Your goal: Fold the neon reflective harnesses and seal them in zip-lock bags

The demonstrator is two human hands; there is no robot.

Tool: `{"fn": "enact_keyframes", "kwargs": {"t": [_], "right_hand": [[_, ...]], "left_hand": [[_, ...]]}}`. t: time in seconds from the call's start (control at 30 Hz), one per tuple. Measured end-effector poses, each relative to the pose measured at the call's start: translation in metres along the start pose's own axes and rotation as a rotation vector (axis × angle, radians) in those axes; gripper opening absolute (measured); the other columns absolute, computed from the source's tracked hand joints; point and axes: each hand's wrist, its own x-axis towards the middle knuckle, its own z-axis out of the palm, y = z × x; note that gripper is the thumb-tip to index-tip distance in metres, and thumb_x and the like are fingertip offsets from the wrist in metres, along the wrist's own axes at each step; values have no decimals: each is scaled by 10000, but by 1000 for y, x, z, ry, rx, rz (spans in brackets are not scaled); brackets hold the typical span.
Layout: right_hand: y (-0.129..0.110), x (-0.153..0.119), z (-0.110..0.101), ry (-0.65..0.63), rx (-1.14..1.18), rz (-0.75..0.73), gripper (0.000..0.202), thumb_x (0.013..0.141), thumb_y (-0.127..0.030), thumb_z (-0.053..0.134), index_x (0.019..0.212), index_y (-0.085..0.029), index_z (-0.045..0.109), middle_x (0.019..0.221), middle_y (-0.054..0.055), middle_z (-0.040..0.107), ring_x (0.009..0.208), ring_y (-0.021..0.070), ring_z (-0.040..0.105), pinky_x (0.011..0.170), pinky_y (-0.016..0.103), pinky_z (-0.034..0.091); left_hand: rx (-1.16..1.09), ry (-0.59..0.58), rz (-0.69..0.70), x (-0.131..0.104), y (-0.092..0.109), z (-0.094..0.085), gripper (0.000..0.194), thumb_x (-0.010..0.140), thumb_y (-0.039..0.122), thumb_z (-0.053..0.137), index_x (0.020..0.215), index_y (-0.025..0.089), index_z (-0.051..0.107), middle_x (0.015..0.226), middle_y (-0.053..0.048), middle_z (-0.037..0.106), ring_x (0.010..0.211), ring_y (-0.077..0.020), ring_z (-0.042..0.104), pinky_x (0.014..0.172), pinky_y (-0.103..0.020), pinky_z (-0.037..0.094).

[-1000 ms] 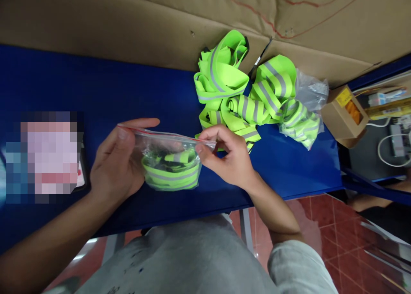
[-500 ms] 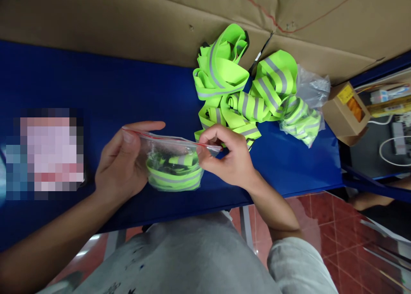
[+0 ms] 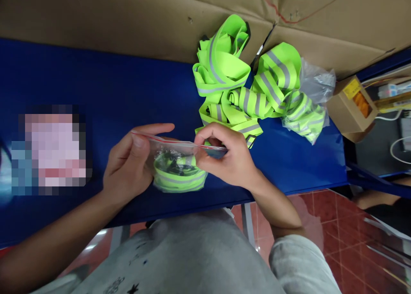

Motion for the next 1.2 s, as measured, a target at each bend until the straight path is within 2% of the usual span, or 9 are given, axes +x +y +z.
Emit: {"fn": "enact_keyframes", "kwargs": {"t": [0.27, 0.5, 0.63, 0.73, 0.87, 1.0, 1.1, 1.2], "right_hand": [[-5, 1, -9, -77, -91, -34, 116, 837, -108, 691, 872, -202, 633, 797, -39, 636, 647, 81, 474, 598, 244, 386], [-6, 1, -14, -178, -130, -20, 142, 813, -76, 700, 884, -187, 647, 812, -53, 644, 672, 69, 459, 650, 233, 391], [-4, 1, -13, -219, -122, -14, 130, 821, -71, 687, 875, -180, 641, 803, -54, 637, 664, 65, 456, 657, 228, 397], [-4, 1, -13, -232, -104, -22, 105, 853, -91, 694, 892, -175, 644, 820, -47, 645, 701, 68, 494, 684, 225, 413], [-2, 0, -11, -219, -103, -18, 98, 875, -100, 707, 901, -178, 654, 803, -45, 642, 702, 74, 505, 680, 230, 414], [0, -1, -6, -187, -78, -19, 86, 891, -119, 714, 878, -181, 655, 773, -48, 632, 665, 69, 497, 646, 224, 410], [1, -1, -3, -153, -80, -38, 108, 905, -110, 690, 836, -180, 645, 722, -60, 590, 621, 57, 468, 607, 208, 396], [3, 0, -1, -163, -117, -93, 19, 953, -180, 688, 935, -180, 684, 801, -36, 667, 644, 62, 525, 615, 207, 429]], "left_hand": [[33, 8, -75, -6, -3, 4, 397, 1072, 528, 514, 1311, 314, 747, 1016, -40, 815, 897, -235, 792, 780, -367, 664], [93, -73, -124, -9, 0, 9, 421, 1076, 506, 519, 1372, 285, 721, 1057, -50, 821, 914, -213, 785, 811, -333, 647], [144, -106, -116, -8, 0, 10, 406, 1082, 491, 515, 1395, 317, 707, 1064, -28, 825, 885, -177, 775, 824, -295, 617], [166, -134, -100, -7, 2, 11, 390, 1087, 470, 516, 1405, 344, 701, 1142, -18, 822, 951, -171, 777, 885, -284, 616], [184, -158, -76, -5, 3, 11, 384, 1094, 438, 513, 1439, 369, 669, 1370, -1, 750, 1125, -176, 757, 999, -280, 598], [224, -199, -73, -3, 4, 11, 416, 1097, 448, 501, 1474, 342, 640, 1407, -13, 730, 1178, -193, 742, 1045, -306, 582], [309, -163, -41, -3, 6, 15, 383, 1072, 436, 563, 1405, 296, 691, 1339, -28, 762, 1101, -189, 756, 954, -295, 599], [406, -14, 56, -2, 8, 16, 195, 1031, 368, 649, 1126, 252, 774, 1105, -11, 811, 953, -167, 753, 841, -278, 585]]}}
